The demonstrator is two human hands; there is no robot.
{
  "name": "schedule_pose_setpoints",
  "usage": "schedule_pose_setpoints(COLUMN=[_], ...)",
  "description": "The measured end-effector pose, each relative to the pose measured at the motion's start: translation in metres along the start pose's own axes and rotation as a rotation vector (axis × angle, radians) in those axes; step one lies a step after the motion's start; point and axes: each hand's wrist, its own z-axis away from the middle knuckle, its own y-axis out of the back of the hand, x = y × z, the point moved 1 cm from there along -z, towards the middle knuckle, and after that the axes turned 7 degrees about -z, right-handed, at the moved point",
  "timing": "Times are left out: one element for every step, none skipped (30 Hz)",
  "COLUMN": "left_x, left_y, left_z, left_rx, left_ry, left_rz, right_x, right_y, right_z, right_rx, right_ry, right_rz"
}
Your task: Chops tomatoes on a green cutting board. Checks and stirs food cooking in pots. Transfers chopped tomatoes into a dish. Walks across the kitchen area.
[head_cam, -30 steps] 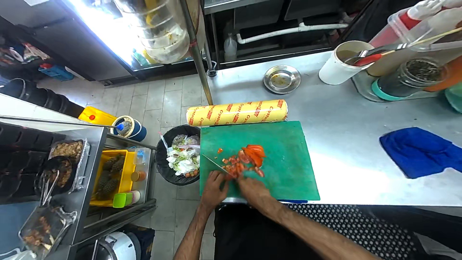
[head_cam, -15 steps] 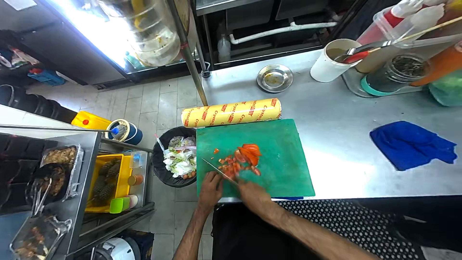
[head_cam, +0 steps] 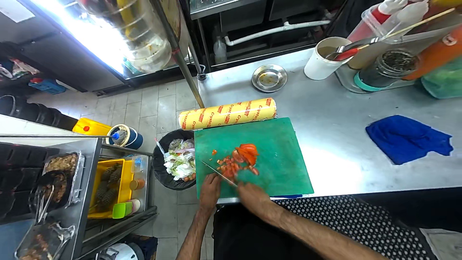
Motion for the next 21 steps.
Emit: schedule_pose_setpoints(left_x=[0.0,0.0,0.001,0.001,0.0,-0.002,-0.003,-0.005,-0.007,-0.008,-0.008,-0.008,-0.007,-0.005,0.0,0.006,0.013,0.021,0.03,0.039,0.048], left_y=[-0.001,-0.002,-0.002,-0.002,-0.002,-0.002,-0.002,-0.002,-0.002,-0.002,-0.002,-0.002,-0.001,0.001,0.003,0.007,0.01,0.013,0.014,0.013,0.009], left_z=[0.0,0.0,0.0,0.0,-0.001,0.0,0.001,-0.001,-0.005,-0.01,-0.013,-0.017,-0.023,-0.031,-0.04,-0.05,-0.062,-0.074,-0.087,-0.101,-0.114], left_rx=[0.009,0.022,0.033,0.04,0.048,0.051,0.049,0.043,0.034,0.02,-0.002,-0.028,-0.059,-0.091,-0.113,-0.123,-0.129,-0.14,-0.171,-0.223,-0.304], left_ry=[0.001,0.001,0.001,-0.002,-0.013,-0.029,-0.047,-0.067,-0.087,-0.101,-0.106,-0.1,-0.085,-0.059,-0.026,0.018,0.071,0.122,0.173,0.225,0.279], left_rz=[-0.005,-0.009,-0.011,-0.007,0.0,0.008,0.013,0.014,0.011,0.005,-0.002,-0.009,-0.008,-0.002,0.006,0.022,0.045,0.065,0.078,0.083,0.064], right_x=[0.005,0.011,0.016,0.019,0.019,0.017,0.016,0.017,0.019,0.024,0.031,0.039,0.049,0.06,0.072,0.085,0.097,0.108,0.119,0.13,0.14], right_y=[-0.005,-0.013,-0.021,-0.027,-0.028,-0.027,-0.025,-0.02,-0.013,-0.007,-0.002,0.002,0.007,0.013,0.019,0.024,0.028,0.031,0.031,0.029,0.027], right_z=[-0.004,-0.012,-0.022,-0.031,-0.037,-0.04,-0.041,-0.041,-0.041,-0.038,-0.033,-0.026,-0.018,-0.01,-0.001,0.006,0.013,0.018,0.021,0.023,0.024], right_rx=[-0.002,0.008,0.035,0.065,0.073,0.069,0.06,0.059,0.069,0.089,0.112,0.144,0.179,0.207,0.231,0.257,0.281,0.298,0.313,0.327,0.339], right_ry=[0.006,0.022,0.043,0.064,0.079,0.096,0.112,0.126,0.14,0.15,0.159,0.166,0.163,0.149,0.128,0.105,0.084,0.062,0.049,0.039,0.03], right_rz=[-0.016,-0.036,-0.051,-0.062,-0.074,-0.083,-0.082,-0.072,-0.063,-0.066,-0.085,-0.114,-0.155,-0.202,-0.251,-0.293,-0.331,-0.361,-0.394,-0.428,-0.46])
